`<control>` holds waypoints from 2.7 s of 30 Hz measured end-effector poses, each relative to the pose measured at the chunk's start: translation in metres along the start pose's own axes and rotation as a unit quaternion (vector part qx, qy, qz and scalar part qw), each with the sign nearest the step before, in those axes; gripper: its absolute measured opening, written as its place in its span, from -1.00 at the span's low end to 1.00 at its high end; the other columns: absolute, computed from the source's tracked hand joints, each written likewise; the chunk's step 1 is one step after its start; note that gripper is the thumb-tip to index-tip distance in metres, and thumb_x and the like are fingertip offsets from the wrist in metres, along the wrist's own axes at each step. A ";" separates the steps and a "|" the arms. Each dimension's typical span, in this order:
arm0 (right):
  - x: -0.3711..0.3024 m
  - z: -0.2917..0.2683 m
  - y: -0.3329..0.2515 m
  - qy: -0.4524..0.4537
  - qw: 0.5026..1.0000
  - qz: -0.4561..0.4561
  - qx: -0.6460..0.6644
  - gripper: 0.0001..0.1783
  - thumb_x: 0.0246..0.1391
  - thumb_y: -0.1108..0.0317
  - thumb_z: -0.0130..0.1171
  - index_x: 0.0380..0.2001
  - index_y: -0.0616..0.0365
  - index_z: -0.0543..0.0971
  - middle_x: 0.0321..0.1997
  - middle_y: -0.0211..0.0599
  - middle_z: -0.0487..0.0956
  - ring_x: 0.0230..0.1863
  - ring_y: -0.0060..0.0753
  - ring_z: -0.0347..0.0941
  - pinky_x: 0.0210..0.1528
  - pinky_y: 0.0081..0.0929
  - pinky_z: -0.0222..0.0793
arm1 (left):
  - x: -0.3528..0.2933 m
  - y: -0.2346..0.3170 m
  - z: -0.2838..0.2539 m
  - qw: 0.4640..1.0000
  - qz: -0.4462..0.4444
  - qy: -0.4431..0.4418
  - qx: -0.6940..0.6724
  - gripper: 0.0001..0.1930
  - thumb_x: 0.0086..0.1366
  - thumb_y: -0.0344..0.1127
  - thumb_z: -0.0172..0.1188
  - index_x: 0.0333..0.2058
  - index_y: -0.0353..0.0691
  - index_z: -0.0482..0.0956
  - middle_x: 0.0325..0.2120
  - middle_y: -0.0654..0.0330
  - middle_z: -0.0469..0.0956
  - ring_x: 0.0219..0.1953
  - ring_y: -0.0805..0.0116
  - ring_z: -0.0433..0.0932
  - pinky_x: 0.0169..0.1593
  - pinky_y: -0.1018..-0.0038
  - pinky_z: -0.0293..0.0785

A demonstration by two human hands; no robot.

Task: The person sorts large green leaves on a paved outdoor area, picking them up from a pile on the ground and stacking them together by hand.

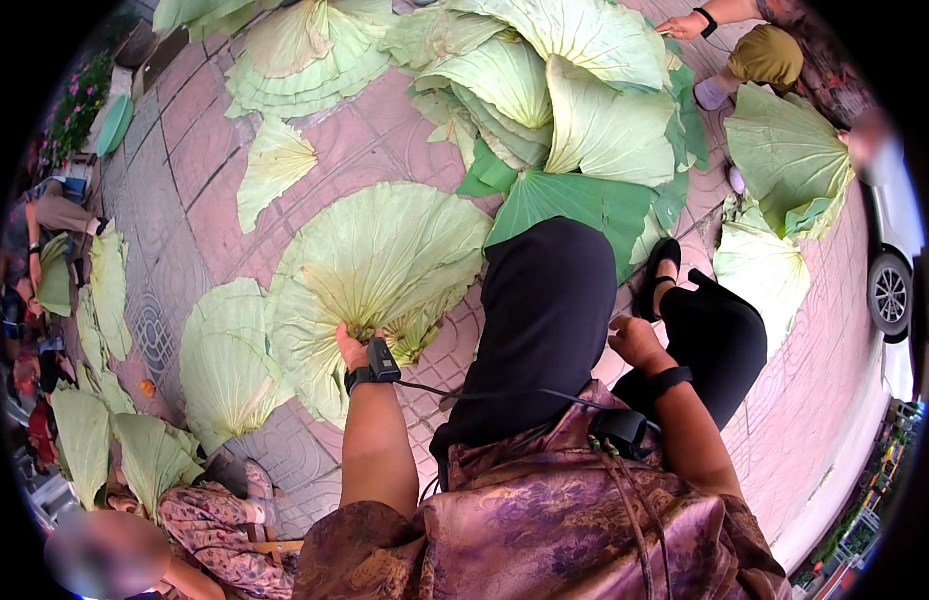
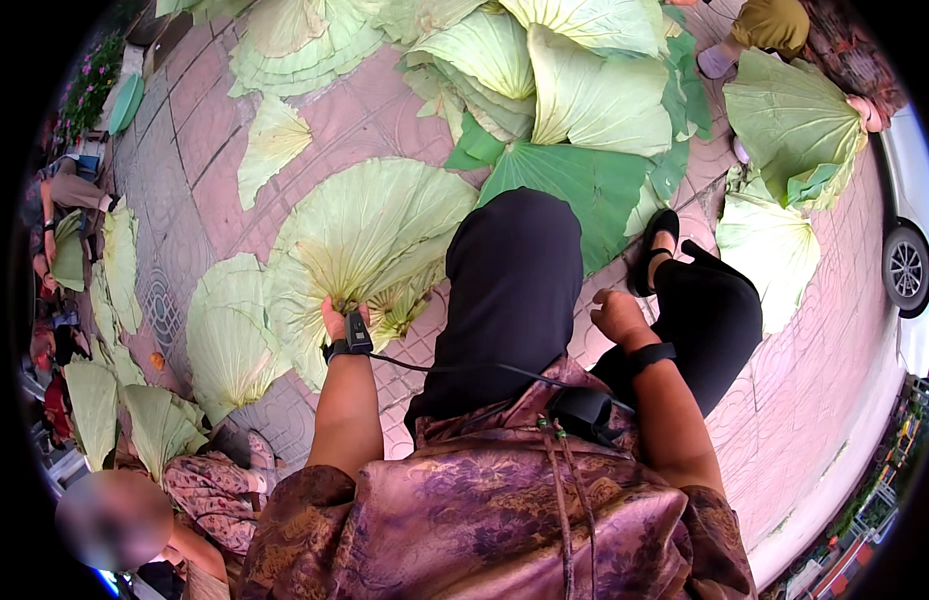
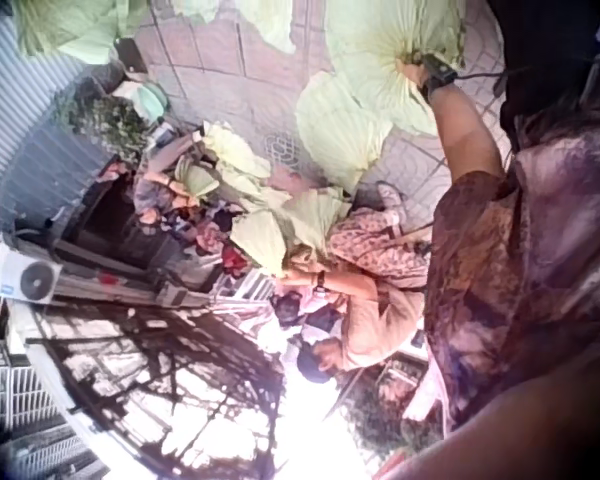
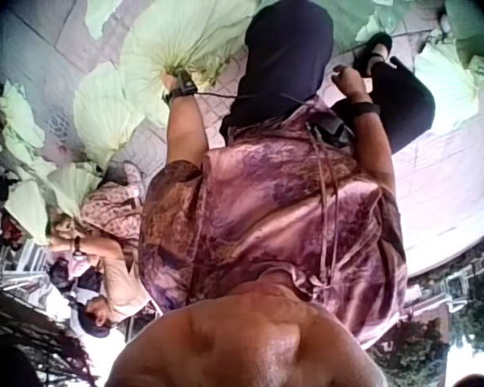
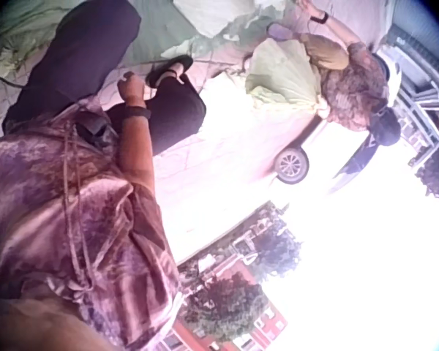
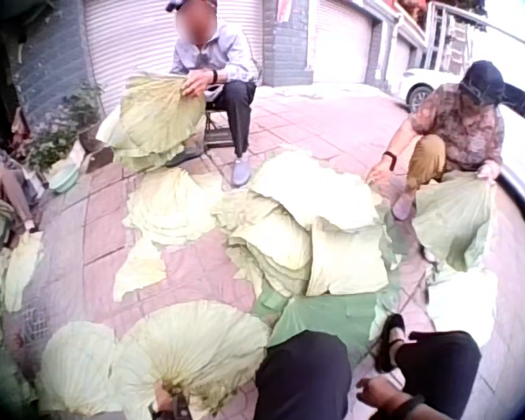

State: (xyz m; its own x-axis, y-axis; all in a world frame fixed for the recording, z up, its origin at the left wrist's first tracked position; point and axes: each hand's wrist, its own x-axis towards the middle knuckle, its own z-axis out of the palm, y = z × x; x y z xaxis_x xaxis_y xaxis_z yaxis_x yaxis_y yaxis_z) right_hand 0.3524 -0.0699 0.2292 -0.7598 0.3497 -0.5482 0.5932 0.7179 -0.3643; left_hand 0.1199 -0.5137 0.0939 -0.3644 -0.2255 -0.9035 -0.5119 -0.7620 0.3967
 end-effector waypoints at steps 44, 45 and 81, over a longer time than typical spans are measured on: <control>0.002 -0.024 -0.034 0.023 0.991 -0.103 0.084 -0.73 -0.14 0.33 0.12 -0.31 0.20 0.52 -0.28 0.04 0.56 -0.17 0.08 0.49 -0.12 -0.09 0.42 | -0.403 0.043 0.369 0.798 0.264 -0.515 0.167 -0.67 0.19 -0.29 0.20 -0.10 -0.28 0.47 -0.16 0.13 0.55 -0.16 0.23 0.54 -0.09 0.26 0.49; 0.003 -0.025 -0.032 0.020 0.991 -0.102 0.087 -0.73 -0.14 0.34 0.11 -0.30 0.20 0.52 -0.27 0.04 0.56 -0.17 0.08 0.49 -0.12 -0.09 0.42 | -0.404 0.033 0.382 0.800 0.256 -0.516 0.165 -0.67 0.19 -0.29 0.20 -0.10 -0.28 0.47 -0.16 0.14 0.55 -0.17 0.23 0.55 -0.08 0.26 0.49; 0.006 -0.001 0.008 0.006 0.992 -0.092 0.086 -0.67 -0.19 0.35 0.20 -0.27 0.25 0.56 -0.48 -0.02 0.57 -0.38 -0.07 0.55 -0.27 -0.29 0.45 | -0.068 0.005 -0.077 0.928 0.007 0.107 0.357 -0.64 0.20 -0.28 0.14 -0.10 -0.36 0.35 -0.21 -0.08 0.45 -0.33 0.09 0.52 -0.34 0.23 0.49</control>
State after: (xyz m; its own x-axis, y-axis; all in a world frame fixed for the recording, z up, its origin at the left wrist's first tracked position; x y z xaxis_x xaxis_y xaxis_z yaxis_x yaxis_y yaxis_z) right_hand 0.3528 -0.0611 0.2238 -0.8614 0.2302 -0.4528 0.4806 0.6578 -0.5800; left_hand 0.2020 -0.5495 0.1446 -0.2512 -0.4056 -0.8789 -0.9210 -0.1791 0.3459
